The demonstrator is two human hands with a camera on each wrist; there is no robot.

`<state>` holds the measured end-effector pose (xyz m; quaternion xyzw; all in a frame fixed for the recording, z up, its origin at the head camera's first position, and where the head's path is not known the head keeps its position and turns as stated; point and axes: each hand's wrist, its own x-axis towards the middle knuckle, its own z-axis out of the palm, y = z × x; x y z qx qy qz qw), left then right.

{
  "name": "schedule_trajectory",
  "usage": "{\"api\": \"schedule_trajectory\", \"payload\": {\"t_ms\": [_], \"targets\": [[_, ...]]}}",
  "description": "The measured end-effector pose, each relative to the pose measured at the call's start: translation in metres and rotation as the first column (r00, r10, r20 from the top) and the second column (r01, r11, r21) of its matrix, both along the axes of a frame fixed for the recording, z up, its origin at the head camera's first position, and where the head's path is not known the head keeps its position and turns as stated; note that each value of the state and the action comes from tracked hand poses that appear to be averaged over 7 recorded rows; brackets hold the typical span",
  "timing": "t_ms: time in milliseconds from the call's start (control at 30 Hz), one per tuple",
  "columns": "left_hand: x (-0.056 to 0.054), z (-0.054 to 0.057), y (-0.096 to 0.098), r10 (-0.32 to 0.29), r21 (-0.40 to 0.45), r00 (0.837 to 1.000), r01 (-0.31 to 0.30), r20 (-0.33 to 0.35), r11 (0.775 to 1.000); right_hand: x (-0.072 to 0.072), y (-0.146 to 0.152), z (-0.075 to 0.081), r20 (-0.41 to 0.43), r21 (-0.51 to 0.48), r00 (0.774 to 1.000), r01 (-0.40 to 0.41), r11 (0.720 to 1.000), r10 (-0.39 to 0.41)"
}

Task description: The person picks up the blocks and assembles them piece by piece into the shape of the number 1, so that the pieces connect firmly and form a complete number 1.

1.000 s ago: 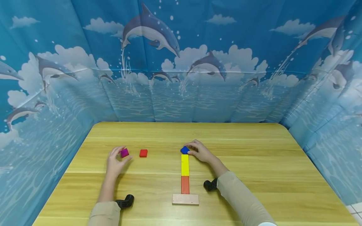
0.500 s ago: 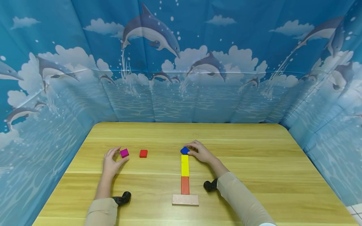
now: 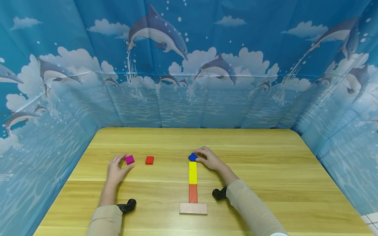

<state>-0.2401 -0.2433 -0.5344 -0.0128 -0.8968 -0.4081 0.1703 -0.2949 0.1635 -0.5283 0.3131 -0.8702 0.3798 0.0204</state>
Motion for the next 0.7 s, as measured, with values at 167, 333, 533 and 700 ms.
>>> {"api": "schedule_trajectory", "payload": {"t_ms": [167, 333, 533, 700], "targets": [[0.0016, 0.0009, -0.0011, -0.002, 0.009, 1.000, 0.002, 0.006, 1.000, -0.0001, 0.0000, -0.0001, 0.004, 0.001, 1.000, 0.000, 1.000, 0.000], [0.0048, 0.0044, -0.0018, -0.003, 0.007, 1.000, 0.003, 0.008, 1.000, 0.0009, 0.0002, 0.0003, -0.002, 0.006, 1.000, 0.001, 1.000, -0.001], [0.0065, 0.0013, -0.0013, -0.003, 0.014, 0.998, 0.004, -0.066, 1.000, 0.0015, 0.0002, 0.0001, -0.006, 0.000, 1.000, -0.001, 1.000, 0.001], [0.0065, -0.0029, -0.0017, 0.001, 0.028, 0.990, 0.003, -0.139, 1.000, 0.0015, 0.0006, -0.0003, -0.007, -0.008, 1.000, -0.010, 1.000, 0.010]]}}
